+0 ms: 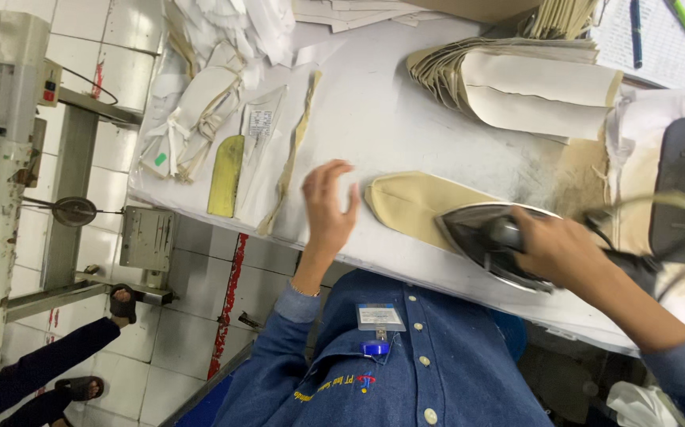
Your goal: The person irons a beige fabric piece on a white table using a steam iron. They repeatedly fold the fabric, press it with the iron, and place the finished piece on a growing stack of similar items.
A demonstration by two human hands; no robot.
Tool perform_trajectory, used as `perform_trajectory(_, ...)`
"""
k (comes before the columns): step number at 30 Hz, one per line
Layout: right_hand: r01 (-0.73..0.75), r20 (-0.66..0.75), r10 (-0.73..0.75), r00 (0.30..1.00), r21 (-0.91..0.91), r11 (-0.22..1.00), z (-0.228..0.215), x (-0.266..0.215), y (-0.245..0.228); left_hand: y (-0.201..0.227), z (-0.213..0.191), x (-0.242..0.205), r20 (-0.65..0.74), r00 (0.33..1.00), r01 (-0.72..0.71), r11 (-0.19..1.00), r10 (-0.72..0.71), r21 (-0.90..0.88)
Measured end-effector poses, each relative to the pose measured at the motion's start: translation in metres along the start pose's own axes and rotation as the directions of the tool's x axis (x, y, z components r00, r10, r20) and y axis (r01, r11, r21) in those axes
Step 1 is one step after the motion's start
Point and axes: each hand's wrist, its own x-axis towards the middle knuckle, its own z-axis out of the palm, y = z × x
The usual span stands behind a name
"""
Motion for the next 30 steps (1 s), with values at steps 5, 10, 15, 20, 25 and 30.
perform_trajectory(5, -0.273, 0.104, 0.259, 0.960, 0.157, 0.949, 0.063, -0.057, 0.042, 0.021, 0.111, -0.003, 0.398, 0.864, -0.323, 0.946, 0.309, -0.034)
perform_trajectory(10, -0.129, 0.105, 0.111, 0.988, 0.189, 0.973, 0.062, -0.079, 0.028, 0.054, 0.170, 0.021, 0.599, 0.725, -0.457, 0.888, 0.340, 0.050)
perform_trajectory(15, -0.078, 0.093, 0.061, 0.994, 0.204, 0.976, 0.010, -0.041, -0.004, 0.044, 0.127, 0.036, 0.561, 0.754, -0.512, 0.841, 0.342, 0.174)
perform_trajectory(20, 0.105, -0.020, -0.103, 0.994, 0.153, 0.983, -0.045, 0.028, -0.038, 0.006, 0.013, 0.033, 0.177, 0.982, 0.074, 0.996, -0.063, -0.058)
perform_trajectory(25, 0.320, -0.121, -0.317, 0.941, 0.004, 0.948, -0.086, 0.091, -0.089, -0.029, -0.043, -0.012, 0.066, 0.959, 0.277, 0.961, -0.275, -0.022)
perform_trajectory(30, 0.324, -0.134, -0.326, 0.936, -0.037, 0.945, -0.090, 0.094, -0.087, -0.028, -0.036, -0.013, 0.088, 0.938, 0.341, 0.936, -0.334, -0.082)
